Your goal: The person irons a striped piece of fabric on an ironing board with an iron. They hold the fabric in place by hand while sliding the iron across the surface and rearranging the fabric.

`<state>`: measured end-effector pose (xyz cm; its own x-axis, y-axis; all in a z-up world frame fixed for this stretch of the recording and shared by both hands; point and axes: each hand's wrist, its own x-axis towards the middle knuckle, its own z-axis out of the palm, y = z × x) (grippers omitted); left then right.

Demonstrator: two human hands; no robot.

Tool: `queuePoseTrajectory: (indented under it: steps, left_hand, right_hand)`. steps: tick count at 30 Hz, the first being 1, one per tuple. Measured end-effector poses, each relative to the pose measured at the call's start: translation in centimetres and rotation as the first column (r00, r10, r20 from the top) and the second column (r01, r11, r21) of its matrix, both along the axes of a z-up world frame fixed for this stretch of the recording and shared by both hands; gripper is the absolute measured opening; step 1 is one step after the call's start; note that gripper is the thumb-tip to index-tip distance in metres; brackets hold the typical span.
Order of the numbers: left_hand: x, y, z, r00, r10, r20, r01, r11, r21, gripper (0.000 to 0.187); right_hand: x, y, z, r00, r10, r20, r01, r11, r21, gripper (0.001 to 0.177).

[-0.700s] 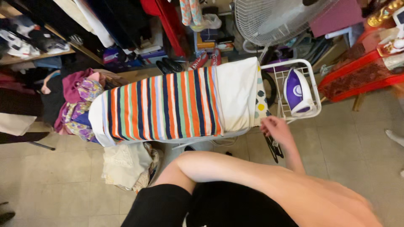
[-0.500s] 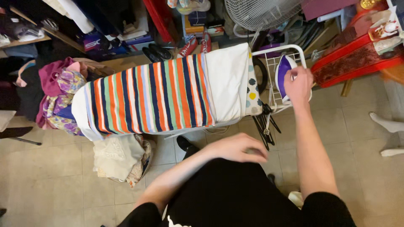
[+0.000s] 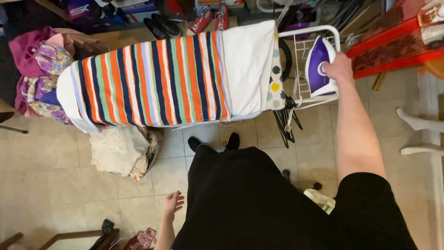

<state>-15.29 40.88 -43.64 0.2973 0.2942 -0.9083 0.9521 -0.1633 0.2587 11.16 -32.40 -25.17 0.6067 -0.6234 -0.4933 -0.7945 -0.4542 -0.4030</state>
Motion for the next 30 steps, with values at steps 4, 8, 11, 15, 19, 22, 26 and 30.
queuePoseTrajectory:
  steps: [4, 8, 11, 15, 19, 22, 26, 30]
  left_hand:
    - [0.6, -1.7, -1.3, 0.998, -0.047, 0.044, 0.052, 0.991, -0.119, 0.030]
    - [4.3, -2.5, -4.5, 0.965, -0.137, 0.224, 0.186, 0.959, -0.213, 0.022]
    - [7.7, -2.7, -0.1, 0.943, -0.213, 0.255, 0.259, 0.951, -0.166, 0.028]
    - [8.4, 0.3, 1.5, 0.937, -0.185, 0.297, 0.245, 0.953, -0.178, 0.032]
    - [6.3, 4.2, 1.1, 0.943, -0.198, 0.267, 0.245, 0.957, -0.156, 0.032]
    - [3.9, 6.6, 1.7, 0.961, -0.201, 0.192, 0.230, 0.962, -0.145, 0.032]
    - [0.6, 10.0, -0.3, 0.970, -0.223, 0.095, 0.236, 0.961, -0.147, 0.032]
    - [0.2, 11.7, 0.4, 0.968, -0.217, 0.122, 0.236, 0.957, -0.169, 0.036]
  right_hand:
    - [-4.0, 2.0, 4.9, 1.000, 0.012, 0.021, -0.012, 1.000, 0.012, 0.029]
    - [-8.8, 4.2, 8.8, 0.993, -0.021, 0.116, 0.019, 1.000, 0.018, 0.032]
    - [-14.4, 3.3, 6.8, 0.972, -0.111, 0.208, 0.108, 0.994, 0.027, 0.035]
    - [-21.4, 5.0, 4.3, 0.933, -0.200, 0.298, 0.186, 0.980, 0.076, 0.034]
    - [-27.5, 8.2, 1.2, 0.890, -0.343, 0.300, 0.328, 0.939, 0.099, 0.032]
    - [-31.1, 11.6, -1.3, 0.858, -0.393, 0.331, 0.372, 0.920, 0.127, 0.032]
    - [-31.3, 20.6, 2.4, 0.852, -0.482, 0.205, 0.446, 0.872, 0.201, 0.032]
    - [-31.9, 26.5, 1.9, 0.852, -0.483, 0.202, 0.426, 0.864, 0.269, 0.033]
